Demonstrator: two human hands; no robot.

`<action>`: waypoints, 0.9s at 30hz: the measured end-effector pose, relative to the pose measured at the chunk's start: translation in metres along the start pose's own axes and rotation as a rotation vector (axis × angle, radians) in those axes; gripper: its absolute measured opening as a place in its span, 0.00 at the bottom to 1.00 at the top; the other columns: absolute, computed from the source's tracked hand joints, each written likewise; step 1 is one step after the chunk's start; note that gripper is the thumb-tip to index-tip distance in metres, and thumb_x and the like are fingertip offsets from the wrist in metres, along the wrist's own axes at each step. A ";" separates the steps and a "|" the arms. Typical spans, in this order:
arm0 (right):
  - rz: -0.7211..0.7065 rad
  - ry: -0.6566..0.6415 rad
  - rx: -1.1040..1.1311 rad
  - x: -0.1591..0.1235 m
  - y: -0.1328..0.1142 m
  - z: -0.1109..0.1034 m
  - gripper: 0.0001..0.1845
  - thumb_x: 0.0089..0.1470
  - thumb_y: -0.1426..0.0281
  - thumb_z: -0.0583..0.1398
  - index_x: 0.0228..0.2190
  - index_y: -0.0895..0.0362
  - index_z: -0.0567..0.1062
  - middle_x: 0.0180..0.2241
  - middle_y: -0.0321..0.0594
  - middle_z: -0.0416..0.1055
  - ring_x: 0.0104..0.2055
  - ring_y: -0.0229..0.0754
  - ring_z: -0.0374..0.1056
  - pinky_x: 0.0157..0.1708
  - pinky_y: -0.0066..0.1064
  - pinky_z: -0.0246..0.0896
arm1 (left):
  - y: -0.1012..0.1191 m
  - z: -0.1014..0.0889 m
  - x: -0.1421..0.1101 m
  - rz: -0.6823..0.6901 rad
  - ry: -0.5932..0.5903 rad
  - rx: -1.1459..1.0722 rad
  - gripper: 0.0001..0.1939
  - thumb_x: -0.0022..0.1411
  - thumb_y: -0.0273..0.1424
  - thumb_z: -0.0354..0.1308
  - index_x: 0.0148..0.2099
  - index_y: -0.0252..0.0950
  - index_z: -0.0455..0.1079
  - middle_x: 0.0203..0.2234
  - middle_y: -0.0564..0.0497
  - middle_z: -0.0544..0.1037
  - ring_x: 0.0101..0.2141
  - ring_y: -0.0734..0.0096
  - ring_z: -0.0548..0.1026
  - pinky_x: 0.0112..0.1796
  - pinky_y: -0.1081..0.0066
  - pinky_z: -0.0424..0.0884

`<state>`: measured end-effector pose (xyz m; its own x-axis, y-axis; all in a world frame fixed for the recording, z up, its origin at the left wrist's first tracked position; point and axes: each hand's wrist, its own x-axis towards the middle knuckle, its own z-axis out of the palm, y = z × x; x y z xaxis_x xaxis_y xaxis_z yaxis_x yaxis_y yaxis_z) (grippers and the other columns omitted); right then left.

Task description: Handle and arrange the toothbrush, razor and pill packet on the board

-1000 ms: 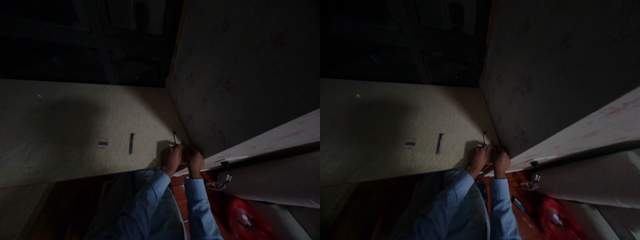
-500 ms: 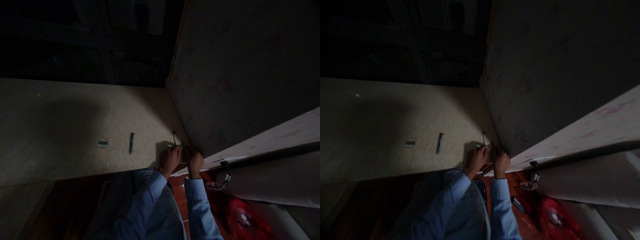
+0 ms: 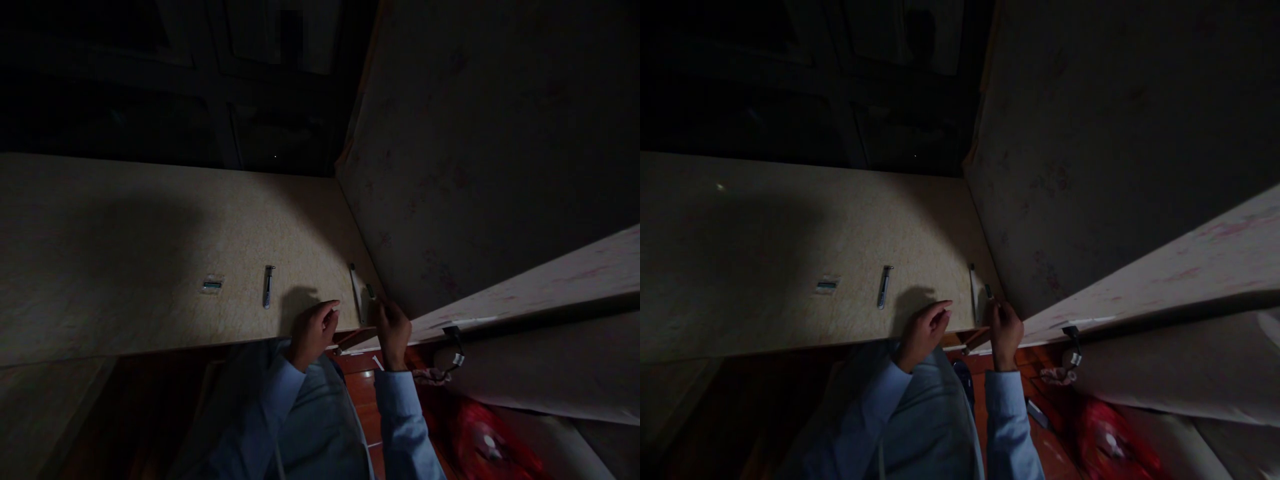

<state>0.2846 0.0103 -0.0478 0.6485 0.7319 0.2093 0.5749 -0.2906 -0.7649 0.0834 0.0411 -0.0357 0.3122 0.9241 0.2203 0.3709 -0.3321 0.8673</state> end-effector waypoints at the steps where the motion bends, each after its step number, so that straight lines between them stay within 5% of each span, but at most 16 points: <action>1: -0.014 0.009 0.082 -0.005 -0.001 -0.001 0.28 0.55 0.52 0.57 0.41 0.60 0.84 0.37 0.54 0.83 0.38 0.54 0.78 0.35 0.36 0.67 | -0.003 -0.012 -0.003 -0.010 0.040 0.002 0.16 0.69 0.34 0.52 0.52 0.37 0.76 0.34 0.48 0.84 0.30 0.72 0.78 0.32 0.74 0.73; 6: -0.075 -0.013 0.336 -0.037 -0.035 0.007 0.24 0.58 0.53 0.60 0.41 0.59 0.83 0.41 0.50 0.82 0.42 0.51 0.77 0.40 0.36 0.70 | -0.024 -0.086 -0.009 -0.099 0.349 0.084 0.16 0.66 0.38 0.55 0.50 0.36 0.76 0.31 0.49 0.81 0.29 0.70 0.76 0.33 0.71 0.73; 9: -0.102 -0.225 0.424 -0.057 -0.067 0.021 0.22 0.59 0.54 0.60 0.40 0.58 0.83 0.36 0.46 0.82 0.36 0.47 0.77 0.35 0.35 0.71 | -0.046 -0.131 -0.013 -0.169 0.556 0.220 0.18 0.63 0.39 0.57 0.49 0.34 0.76 0.33 0.46 0.81 0.31 0.65 0.77 0.36 0.66 0.75; 12: -0.173 -0.424 0.460 -0.072 -0.092 0.040 0.19 0.60 0.56 0.60 0.40 0.57 0.84 0.38 0.46 0.83 0.40 0.49 0.78 0.41 0.37 0.73 | -0.071 -0.162 -0.022 -0.204 0.722 0.445 0.18 0.59 0.39 0.60 0.49 0.34 0.75 0.36 0.42 0.80 0.40 0.55 0.77 0.47 0.55 0.74; 21: -0.284 -0.638 0.427 -0.085 -0.125 0.095 0.17 0.61 0.59 0.59 0.42 0.54 0.83 0.43 0.44 0.83 0.46 0.48 0.78 0.47 0.37 0.72 | -0.100 -0.169 -0.029 -0.362 0.698 0.609 0.29 0.59 0.40 0.63 0.58 0.31 0.67 0.48 0.33 0.78 0.51 0.39 0.72 0.53 0.45 0.65; 27: -0.284 -0.515 0.134 -0.088 -0.129 0.120 0.19 0.60 0.56 0.57 0.39 0.52 0.84 0.38 0.42 0.84 0.39 0.49 0.79 0.38 0.33 0.70 | -0.100 -0.170 -0.026 -0.343 0.702 0.606 0.22 0.61 0.38 0.63 0.55 0.36 0.70 0.48 0.37 0.79 0.51 0.41 0.71 0.52 0.48 0.64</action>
<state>0.0936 0.0569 -0.0407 0.1341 0.9836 0.1203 0.6008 0.0158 -0.7992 -0.1106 0.0828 -0.0519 -0.4129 0.8255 0.3848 0.7903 0.1147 0.6019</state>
